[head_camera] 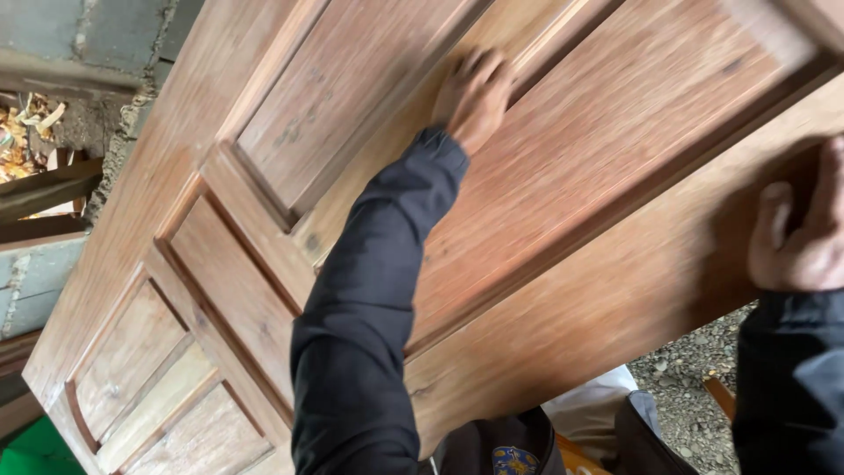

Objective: Sanding a wooden door manually with a sanding block to smooth the surface

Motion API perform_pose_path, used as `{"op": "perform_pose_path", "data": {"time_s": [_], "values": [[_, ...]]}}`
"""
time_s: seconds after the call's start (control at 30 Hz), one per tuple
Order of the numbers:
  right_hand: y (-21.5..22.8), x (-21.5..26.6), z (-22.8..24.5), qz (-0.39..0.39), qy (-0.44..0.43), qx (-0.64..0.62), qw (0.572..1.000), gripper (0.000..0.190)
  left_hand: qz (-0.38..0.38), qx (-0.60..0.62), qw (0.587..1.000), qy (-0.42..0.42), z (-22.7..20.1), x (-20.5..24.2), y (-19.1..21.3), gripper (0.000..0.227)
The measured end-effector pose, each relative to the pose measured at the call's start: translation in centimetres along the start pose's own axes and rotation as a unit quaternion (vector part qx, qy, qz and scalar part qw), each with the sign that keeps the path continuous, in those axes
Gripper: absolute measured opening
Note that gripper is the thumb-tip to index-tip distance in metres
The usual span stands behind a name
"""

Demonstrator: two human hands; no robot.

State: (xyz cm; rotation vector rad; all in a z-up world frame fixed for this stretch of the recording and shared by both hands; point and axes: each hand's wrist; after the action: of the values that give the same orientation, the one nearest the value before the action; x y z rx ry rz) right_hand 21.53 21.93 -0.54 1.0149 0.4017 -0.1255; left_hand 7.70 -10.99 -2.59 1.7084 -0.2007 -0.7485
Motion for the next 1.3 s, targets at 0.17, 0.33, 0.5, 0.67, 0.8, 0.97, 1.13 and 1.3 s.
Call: {"op": "perform_pose_path", "data": {"time_s": [0.17, 0.33, 0.5, 0.67, 0.8, 0.97, 1.13, 1.3], "values": [[1.0, -1.7, 0.4, -0.025, 0.025, 0.118, 0.992, 0.043, -0.036, 0.044, 0.998, -0.004, -1.6, -11.4, -5.6, 0.015], [0.7, -1.1, 0.1, -0.016, -0.011, 0.122, 0.992, 0.044, -0.070, 0.134, 0.987, 0.047, -2.2, -14.8, -6.6, 0.009], [0.7, -1.4, 0.0, -0.010, -0.049, 0.158, 0.986, 0.049, 0.031, 0.191, 0.966, 0.174, -1.2, -11.1, -3.7, 0.017], [0.9, -1.7, 0.1, -0.002, -0.067, 0.165, 0.984, 0.045, 0.008, 0.191, 0.971, 0.147, -2.2, -16.4, -7.5, 0.014], [1.2, -1.8, 0.3, 0.009, -0.074, 0.147, 0.986, 0.044, 0.009, 0.191, 0.967, 0.170, -2.5, -15.8, -5.8, 0.014], [1.3, -1.9, 0.2, 0.018, -0.081, 0.168, 0.982, 0.044, 0.004, 0.174, 0.965, 0.198, -1.7, -14.0, -6.7, 0.021], [1.1, -1.4, -0.2, 0.020, -0.070, 0.151, 0.986, 0.045, -0.019, 0.170, 0.966, 0.193, -1.4, -13.7, -7.4, 0.019], [0.8, -1.2, -0.3, -0.005, -0.029, 0.141, 0.990, 0.050, 0.048, 0.167, 0.964, 0.203, -0.4, -6.4, -1.8, 0.024]]}}
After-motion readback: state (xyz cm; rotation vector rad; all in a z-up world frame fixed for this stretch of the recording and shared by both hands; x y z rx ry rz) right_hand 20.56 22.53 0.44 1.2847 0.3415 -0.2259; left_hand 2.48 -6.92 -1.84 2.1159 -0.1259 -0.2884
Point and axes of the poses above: each hand's wrist, its own x-axis away from the middle knuckle, its own y-axis out of the back of the hand, z = x × y, and after that the axes turned 1 degree about -z, right-handed
